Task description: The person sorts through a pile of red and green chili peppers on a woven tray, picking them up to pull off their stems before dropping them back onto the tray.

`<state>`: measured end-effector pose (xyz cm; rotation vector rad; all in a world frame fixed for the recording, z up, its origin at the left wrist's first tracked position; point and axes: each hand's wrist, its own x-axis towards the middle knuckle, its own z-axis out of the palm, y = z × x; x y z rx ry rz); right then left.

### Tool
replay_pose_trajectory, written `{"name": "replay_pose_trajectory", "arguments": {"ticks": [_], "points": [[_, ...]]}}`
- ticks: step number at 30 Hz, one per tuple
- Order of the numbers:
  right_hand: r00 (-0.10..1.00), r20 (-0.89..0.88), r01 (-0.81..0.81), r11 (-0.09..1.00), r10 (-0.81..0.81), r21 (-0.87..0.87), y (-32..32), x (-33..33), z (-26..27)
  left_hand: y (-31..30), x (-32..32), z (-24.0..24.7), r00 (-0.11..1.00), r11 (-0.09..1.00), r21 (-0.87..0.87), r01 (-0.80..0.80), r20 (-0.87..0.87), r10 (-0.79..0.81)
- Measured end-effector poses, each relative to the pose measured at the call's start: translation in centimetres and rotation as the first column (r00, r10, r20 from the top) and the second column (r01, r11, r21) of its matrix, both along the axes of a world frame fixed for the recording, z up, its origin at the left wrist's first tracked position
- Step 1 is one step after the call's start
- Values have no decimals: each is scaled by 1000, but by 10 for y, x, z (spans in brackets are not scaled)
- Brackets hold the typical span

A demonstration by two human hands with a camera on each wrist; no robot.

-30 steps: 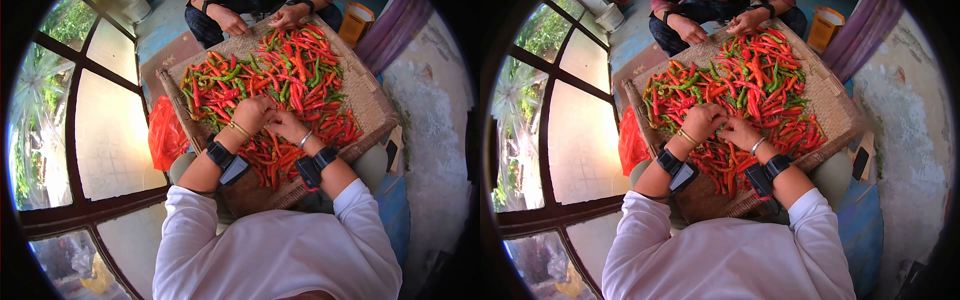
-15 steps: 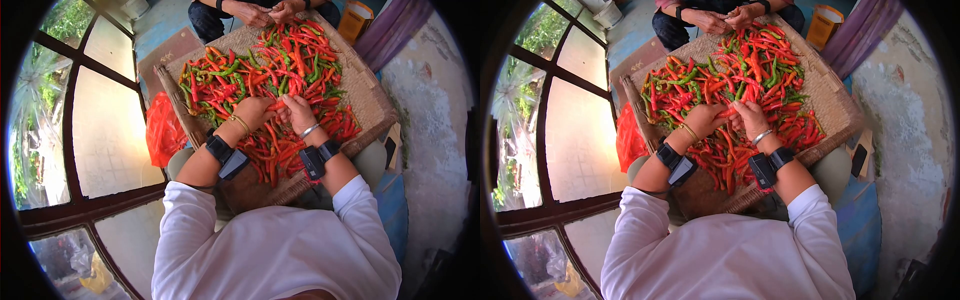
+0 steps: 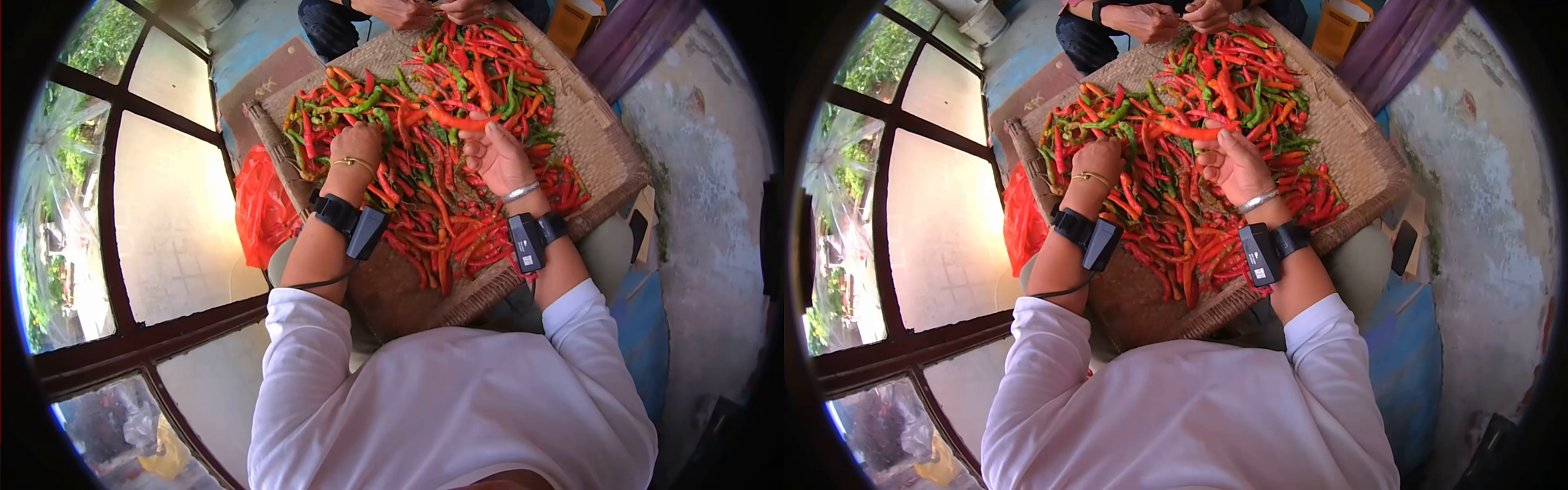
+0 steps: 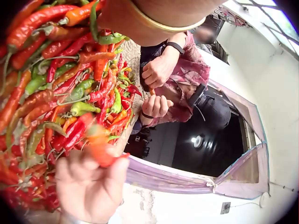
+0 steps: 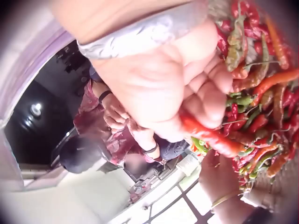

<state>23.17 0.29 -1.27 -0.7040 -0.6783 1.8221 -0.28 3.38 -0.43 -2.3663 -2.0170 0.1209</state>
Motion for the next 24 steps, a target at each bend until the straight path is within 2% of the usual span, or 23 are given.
{"name": "replay_pose_trajectory", "arguments": {"ticks": [1, 3, 5, 6, 7, 9, 10, 12, 13, 14, 15, 17, 20, 24], "points": [[985, -97, 143, 990, -144, -17, 2, 1, 6, 0, 0, 0, 1000, 1000, -2, 0, 0, 0], [987, -65, 144, 989, -146, -36, 5, 6, -10, 2, 1, 0, 999, 999, -23, -25, 25, 25], [994, 106, 40, 986, -23, -163, 2, 6, -16, 6, 1, -8, 998, 999, -11, -30, 47, 30], [984, 177, -6, 986, 36, -165, 0, 2, -16, 7, 2, -8, 997, 999, 1, -41, 70, 41], [984, 176, -3, 986, 32, -166, -1, -2, -16, 8, 2, -9, 997, 999, -1, -37, 69, 37], [923, 346, -122, 981, 169, -154, -3, -9, -19, 8, 4, -3, 992, 996, -73, -53, 107, 60], [893, 409, -137, 979, 187, -149, -5, -13, -18, 5, 6, 3, 993, 996, -74, -51, 106, 59], [869, 442, -178, 974, 221, -137, -5, -18, -17, -5, 9, 15, 915, 996, -31, 87, 397, -67], [842, 477, -221, 967, 253, -125, -5, -21, -16, -9, 12, 19, 916, 995, -34, 89, 395, -68], [857, 452, -222, 968, 249, -113, -8, -24, -15, -14, 15, 20, 782, 988, -55, 145, 618, -80], [857, 450, -222, 968, 251, -118, -9, -26, -13, -17, 18, 19, 593, 977, -62, 202, 802, -72], [896, 395, -187, 979, 202, -76, -11, -29, -12, -21, 26, 13, 556, 967, -77, 243, 828, -74], [879, 434, -190, 980, 199, -64, -9, -28, -17, -28, 38, 3, 616, 932, -111, 345, 776, -136], [829, 537, -135, 988, 155, -78, -8, -28, -21, -30, 44, -1, 683, 929, -76, 361, 700, -208]]}}
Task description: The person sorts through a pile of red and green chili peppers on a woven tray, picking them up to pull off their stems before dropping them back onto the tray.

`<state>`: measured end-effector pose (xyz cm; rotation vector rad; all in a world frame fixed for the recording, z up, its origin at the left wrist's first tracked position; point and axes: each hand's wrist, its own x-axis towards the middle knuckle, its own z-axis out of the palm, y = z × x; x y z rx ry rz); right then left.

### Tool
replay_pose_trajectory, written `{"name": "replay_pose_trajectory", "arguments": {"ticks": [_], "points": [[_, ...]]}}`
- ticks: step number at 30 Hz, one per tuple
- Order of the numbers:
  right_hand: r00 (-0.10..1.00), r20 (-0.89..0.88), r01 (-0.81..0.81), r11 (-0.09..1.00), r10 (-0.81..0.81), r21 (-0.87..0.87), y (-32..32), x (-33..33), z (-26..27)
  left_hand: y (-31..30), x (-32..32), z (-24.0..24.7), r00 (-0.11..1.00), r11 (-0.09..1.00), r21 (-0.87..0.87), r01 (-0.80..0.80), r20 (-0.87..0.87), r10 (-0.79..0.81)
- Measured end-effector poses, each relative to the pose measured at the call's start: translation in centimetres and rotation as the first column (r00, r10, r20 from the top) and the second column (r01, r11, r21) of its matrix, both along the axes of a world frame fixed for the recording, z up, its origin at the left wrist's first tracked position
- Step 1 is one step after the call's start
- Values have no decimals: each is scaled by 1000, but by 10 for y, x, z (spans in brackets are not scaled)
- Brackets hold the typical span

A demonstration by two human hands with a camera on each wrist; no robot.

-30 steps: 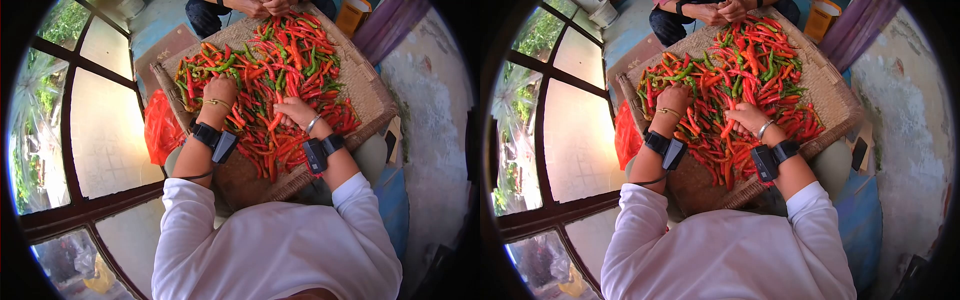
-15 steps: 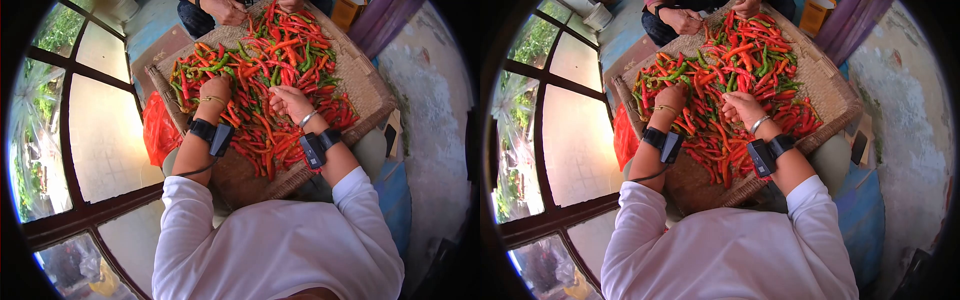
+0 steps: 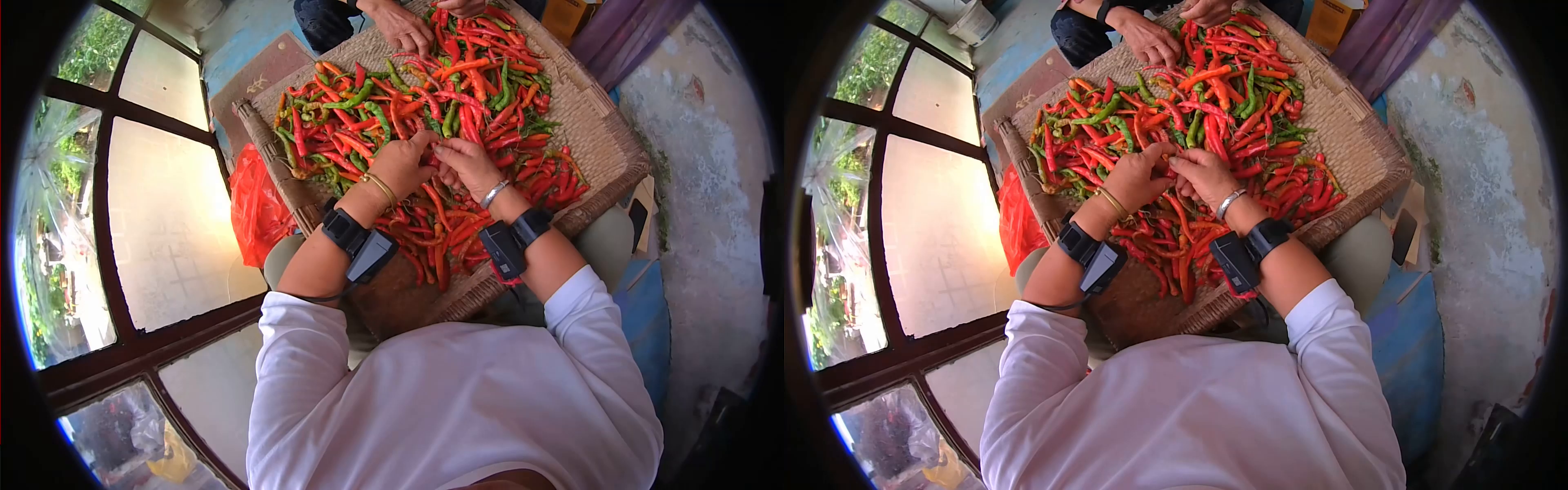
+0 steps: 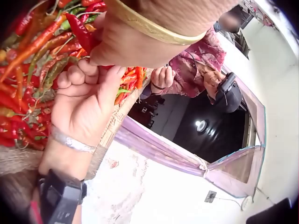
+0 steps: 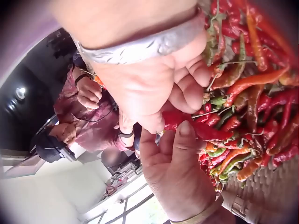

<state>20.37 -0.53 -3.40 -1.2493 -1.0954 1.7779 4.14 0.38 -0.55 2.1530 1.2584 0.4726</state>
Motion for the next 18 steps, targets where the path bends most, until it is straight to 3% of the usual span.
{"name": "replay_pose_trajectory", "arguments": {"ticks": [2, 9, 11, 12, 14, 15, 17, 18], "points": [[998, 44, 53, 998, -52, -22, 0, 0, 2, -1, 1, 2, 997, 998, -6, 60, 45, -60], [990, 91, 110, 992, -104, -67, 2, 4, 7, -7, 5, -4, 995, 997, -53, 55, 84, -50], [975, 57, 221, 972, -217, -78, 5, 14, 13, -9, 2, -4, 990, 994, -90, 57, -127, -68], [970, 63, 241, 967, -237, -80, 8, 20, 11, -7, -1, 1, 990, 994, -90, 57, -126, -68], [972, 60, 230, 970, -225, -77, 12, 28, 8, 2, -9, 14, 948, 986, -159, 52, -304, -99], [975, 57, 219, 973, -215, -73, 13, 31, 8, 5, -13, 17, 947, 985, -161, 53, -305, -101], [988, 98, 128, 989, -120, -76, 15, 33, 10, 10, -19, 20, 822, 996, 52, -79, -561, 94], [949, -240, 205, 978, -206, -31, 16, 31, 10, 14, -22, 17, 822, 996, 50, -79, -561, 94]]}}
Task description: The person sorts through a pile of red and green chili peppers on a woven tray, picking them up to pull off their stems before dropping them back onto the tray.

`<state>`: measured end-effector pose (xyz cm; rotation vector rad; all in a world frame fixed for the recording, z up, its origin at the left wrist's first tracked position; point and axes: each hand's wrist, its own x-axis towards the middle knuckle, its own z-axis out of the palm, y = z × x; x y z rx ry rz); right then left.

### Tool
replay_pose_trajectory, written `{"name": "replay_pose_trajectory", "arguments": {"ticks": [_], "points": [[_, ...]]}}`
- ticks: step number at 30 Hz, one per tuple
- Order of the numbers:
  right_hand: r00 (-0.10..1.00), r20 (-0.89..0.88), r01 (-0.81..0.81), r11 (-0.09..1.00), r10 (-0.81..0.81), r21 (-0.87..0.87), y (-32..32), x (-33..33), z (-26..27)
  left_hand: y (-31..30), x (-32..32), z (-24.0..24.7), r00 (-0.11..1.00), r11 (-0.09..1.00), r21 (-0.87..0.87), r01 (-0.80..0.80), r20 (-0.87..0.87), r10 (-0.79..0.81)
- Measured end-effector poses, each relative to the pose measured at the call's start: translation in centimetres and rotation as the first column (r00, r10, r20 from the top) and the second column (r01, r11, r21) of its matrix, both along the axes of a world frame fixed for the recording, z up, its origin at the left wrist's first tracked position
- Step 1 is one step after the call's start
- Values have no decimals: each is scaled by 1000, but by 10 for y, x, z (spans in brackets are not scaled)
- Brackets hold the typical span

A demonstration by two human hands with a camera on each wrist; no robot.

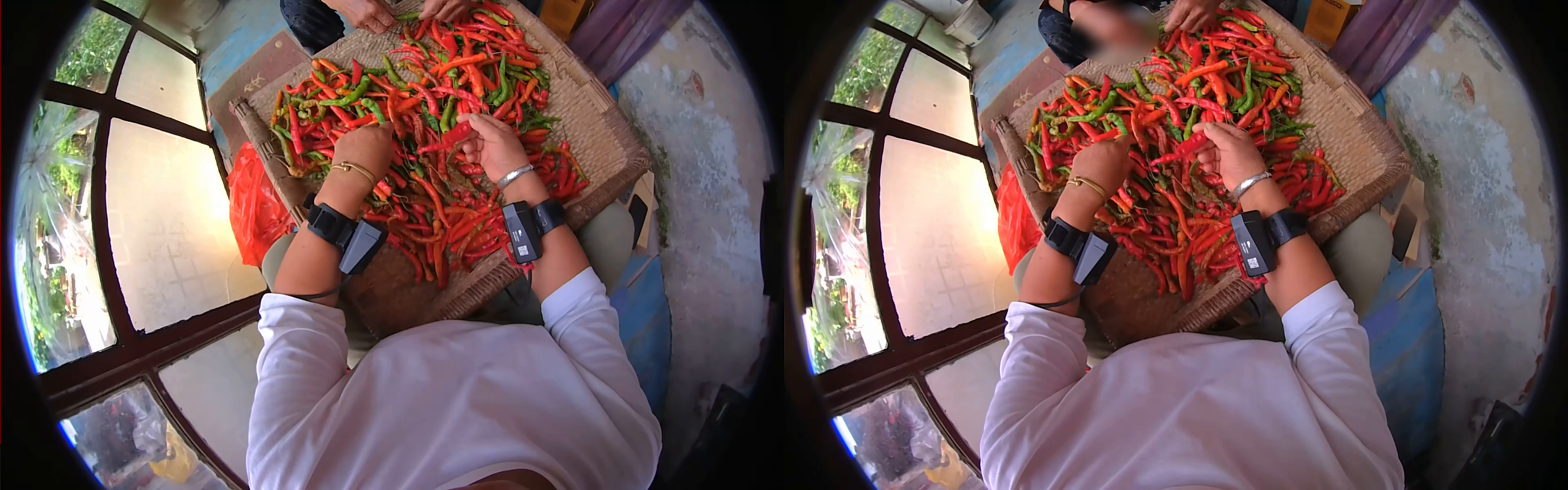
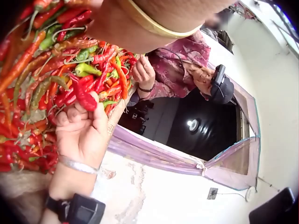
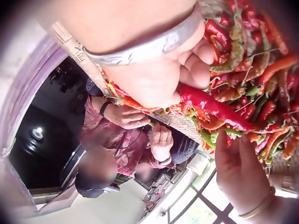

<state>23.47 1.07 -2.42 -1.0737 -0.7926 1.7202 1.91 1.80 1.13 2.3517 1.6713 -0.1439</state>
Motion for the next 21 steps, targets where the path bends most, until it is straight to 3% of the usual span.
{"name": "replay_pose_trajectory", "arguments": {"ticks": [1, 2, 7, 9, 11, 14, 21], "points": [[942, -326, 109, 991, -77, 83, 0, -2, 0, 3, -4, -5, 999, 996, 79, -40, -25, 42], [903, -420, 162, 976, -88, 145, 2, -1, 3, 5, -6, -9, 995, 984, 159, -78, -47, 86], [932, -359, 71, 996, -46, 56, -1, 0, -1, 5, 0, -14, 998, 985, 164, -61, -14, 64], [952, -277, -127, 991, 130, 29, -1, 1, -5, 5, 2, -15, 999, 983, 173, -54, 6, 54], [973, -225, -61, 998, 58, -5, -5, -5, -2, 5, 2, -11, 999, 990, 133, -39, 37, 34], [983, -166, -78, 996, 72, -31, -5, -7, -5, 10, 0, -26, 998, 979, 197, -53, 40, 46], [989, -51, -139, 988, 136, -70, -10, -15, -6, 15, 3, -27, 992, 983, 159, -93, 94, 79]]}}
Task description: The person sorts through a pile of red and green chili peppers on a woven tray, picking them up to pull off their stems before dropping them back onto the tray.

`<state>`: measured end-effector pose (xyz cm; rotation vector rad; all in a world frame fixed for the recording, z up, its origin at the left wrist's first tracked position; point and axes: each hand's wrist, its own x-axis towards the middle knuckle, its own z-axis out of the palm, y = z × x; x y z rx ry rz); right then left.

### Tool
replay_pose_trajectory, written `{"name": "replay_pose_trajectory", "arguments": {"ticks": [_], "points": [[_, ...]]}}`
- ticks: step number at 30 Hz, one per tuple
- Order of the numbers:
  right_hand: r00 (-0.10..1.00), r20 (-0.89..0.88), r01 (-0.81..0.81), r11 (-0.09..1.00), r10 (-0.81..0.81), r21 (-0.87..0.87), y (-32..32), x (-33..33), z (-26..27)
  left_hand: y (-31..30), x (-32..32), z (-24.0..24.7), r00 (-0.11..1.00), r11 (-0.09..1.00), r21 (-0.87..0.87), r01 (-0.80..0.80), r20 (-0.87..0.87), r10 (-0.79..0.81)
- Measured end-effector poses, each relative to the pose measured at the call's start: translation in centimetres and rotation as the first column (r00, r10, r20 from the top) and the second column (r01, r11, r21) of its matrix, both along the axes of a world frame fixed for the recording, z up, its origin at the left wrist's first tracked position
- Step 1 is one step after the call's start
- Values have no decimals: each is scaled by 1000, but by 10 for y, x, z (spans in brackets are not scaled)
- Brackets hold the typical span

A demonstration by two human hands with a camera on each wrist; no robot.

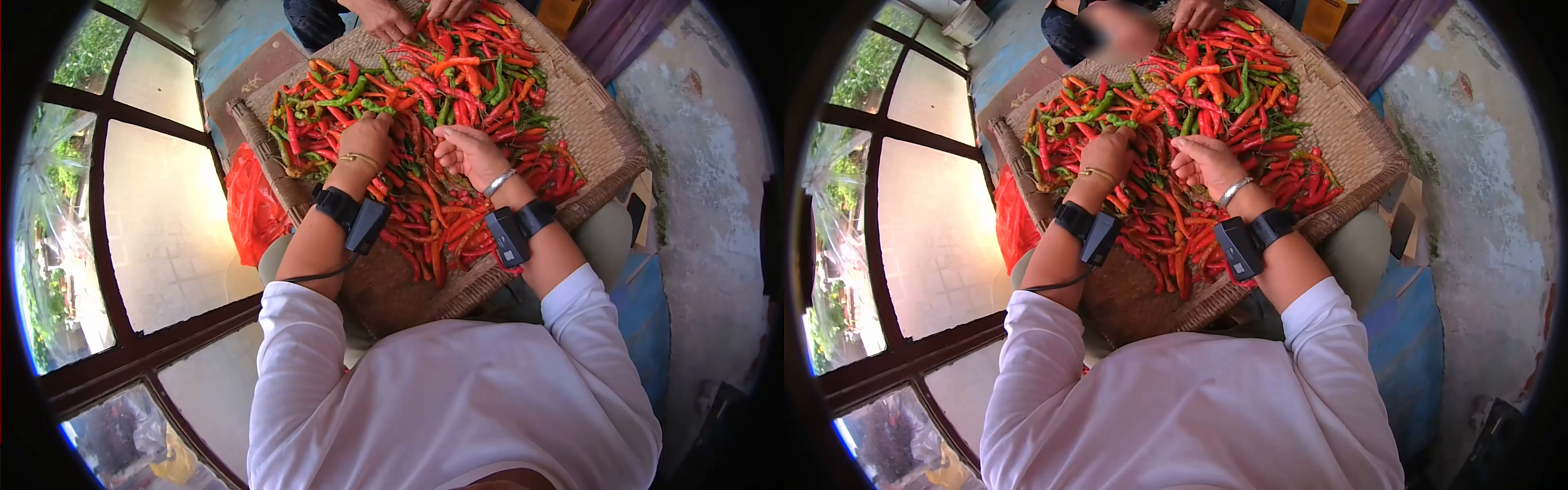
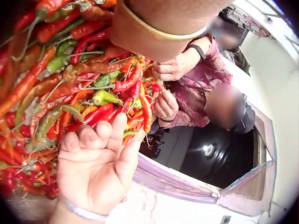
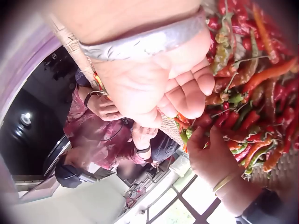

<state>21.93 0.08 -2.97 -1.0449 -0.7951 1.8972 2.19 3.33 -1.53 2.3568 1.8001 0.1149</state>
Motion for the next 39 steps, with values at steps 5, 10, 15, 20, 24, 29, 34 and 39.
{"name": "replay_pose_trajectory", "arguments": {"ticks": [5, 10, 15, 20, 24, 29, 34, 39], "points": [[983, 164, -83, 996, 77, 27, 0, -6, 0, -17, 10, 22, 993, 999, 35, 4, 116, -8], [935, 331, -247, 903, 127, 351, -5, -20, -9, -42, 20, 28, 924, 986, 71, 149, 345, -164], [848, 525, -337, 832, 65, 441, -6, -19, -8, -35, 15, 28, 759, 966, -67, 250, 632, -152], [777, 612, -365, 684, -150, 631, -13, -21, 8, -28, 10, 21, 563, 914, -239, 329, 826, 13], [734, 642, -359, 677, -220, 643, -9, -20, 0, -26, 8, 25, 439, 840, -397, 369, 871, 219], [705, 684, -316, 781, -187, 538, -8, -16, -1, -26, 8, 32, 423, 829, -422, 366, 869, 256], [857, 514, -151, 932, -44, 330, -3, -10, 3, -22, 6, 21, 430, 871, -407, 275, 862, 267], [897, 440, -162, 956, 40, 243, -5, -5, 10, -28, 11, 15, 744, 963, -53, 262, 647, -167]]}}
